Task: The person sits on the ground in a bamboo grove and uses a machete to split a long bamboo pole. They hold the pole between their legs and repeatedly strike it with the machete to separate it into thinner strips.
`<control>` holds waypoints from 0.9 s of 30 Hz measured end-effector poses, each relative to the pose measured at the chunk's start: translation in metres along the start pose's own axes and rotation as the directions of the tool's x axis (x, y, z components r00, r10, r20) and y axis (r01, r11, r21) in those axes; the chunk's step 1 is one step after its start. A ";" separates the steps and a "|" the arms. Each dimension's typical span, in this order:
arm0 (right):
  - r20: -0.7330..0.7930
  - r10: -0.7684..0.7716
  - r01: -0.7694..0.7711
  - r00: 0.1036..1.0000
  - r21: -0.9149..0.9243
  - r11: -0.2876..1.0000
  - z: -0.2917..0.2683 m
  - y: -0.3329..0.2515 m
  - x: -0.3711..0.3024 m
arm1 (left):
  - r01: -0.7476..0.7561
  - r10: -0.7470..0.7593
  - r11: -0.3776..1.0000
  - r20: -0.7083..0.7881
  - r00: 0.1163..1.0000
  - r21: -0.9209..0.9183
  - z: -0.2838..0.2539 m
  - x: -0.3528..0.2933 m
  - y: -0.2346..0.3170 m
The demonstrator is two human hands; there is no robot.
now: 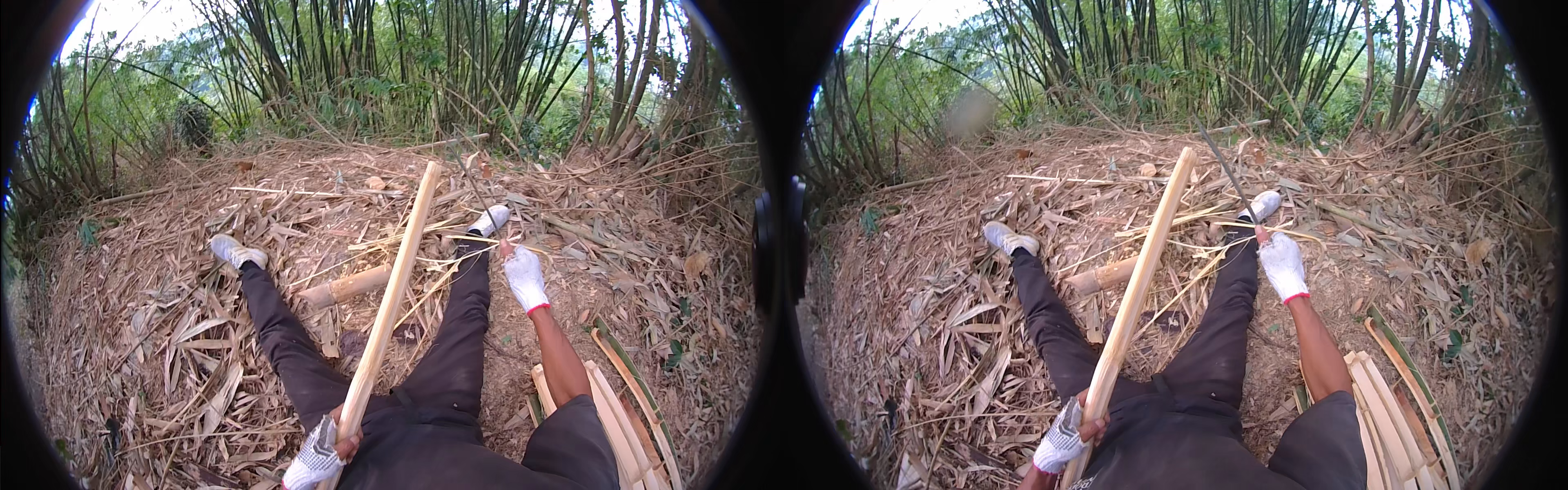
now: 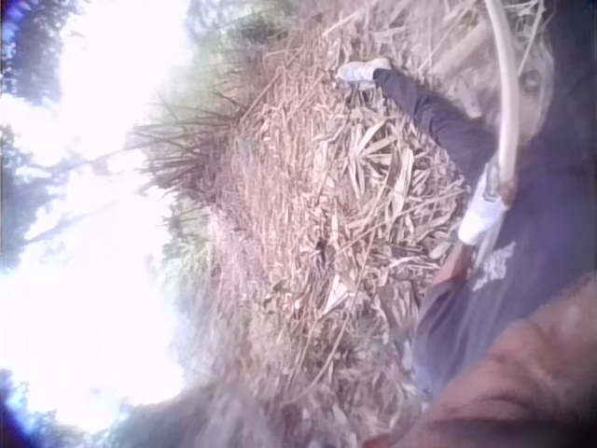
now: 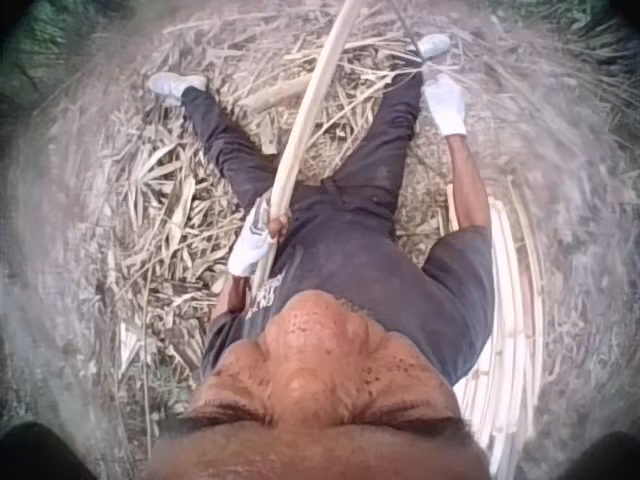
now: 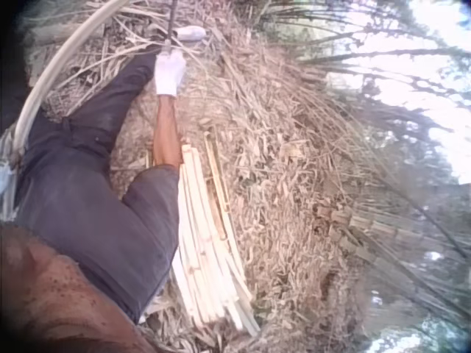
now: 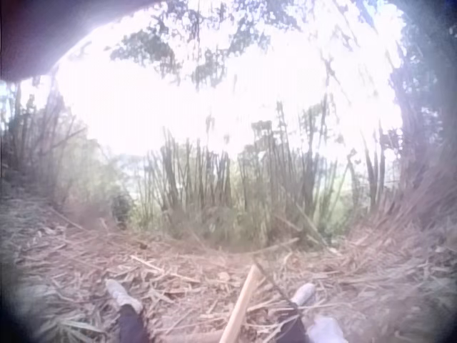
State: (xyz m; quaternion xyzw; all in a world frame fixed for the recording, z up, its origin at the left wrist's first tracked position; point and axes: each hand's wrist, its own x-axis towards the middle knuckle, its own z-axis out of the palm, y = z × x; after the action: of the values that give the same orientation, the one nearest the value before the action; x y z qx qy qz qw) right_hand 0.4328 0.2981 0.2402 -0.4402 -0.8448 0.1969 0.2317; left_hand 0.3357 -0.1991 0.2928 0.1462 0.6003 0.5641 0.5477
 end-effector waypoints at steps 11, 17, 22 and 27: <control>0.290 -0.710 0.755 0.642 -0.075 0.652 -0.002 -0.072 -0.125 | -0.056 0.074 0.987 -0.117 0.990 0.149 -0.002 0.015 0.011; 0.120 -0.555 0.568 0.823 -0.162 0.807 0.014 -0.063 -0.093 | -0.072 0.095 0.979 -0.114 0.989 0.190 -0.002 0.014 0.002; 0.303 -0.730 0.777 0.613 -0.066 0.626 -0.003 -0.077 -0.119 | -0.110 0.155 0.943 -0.123 0.980 0.314 -0.004 0.014 -0.002; 0.179 -0.660 0.682 0.730 -0.123 0.721 0.007 -0.071 -0.102 | -0.088 0.152 0.913 -0.132 0.980 0.400 -0.002 0.012 0.004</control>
State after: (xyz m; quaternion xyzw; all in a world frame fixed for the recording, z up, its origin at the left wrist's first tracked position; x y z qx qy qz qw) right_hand 0.4341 0.1736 0.2507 -0.1104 -0.9734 0.0491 0.1945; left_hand 0.3285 -0.1897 0.2898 0.2436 0.7328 0.4751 0.4218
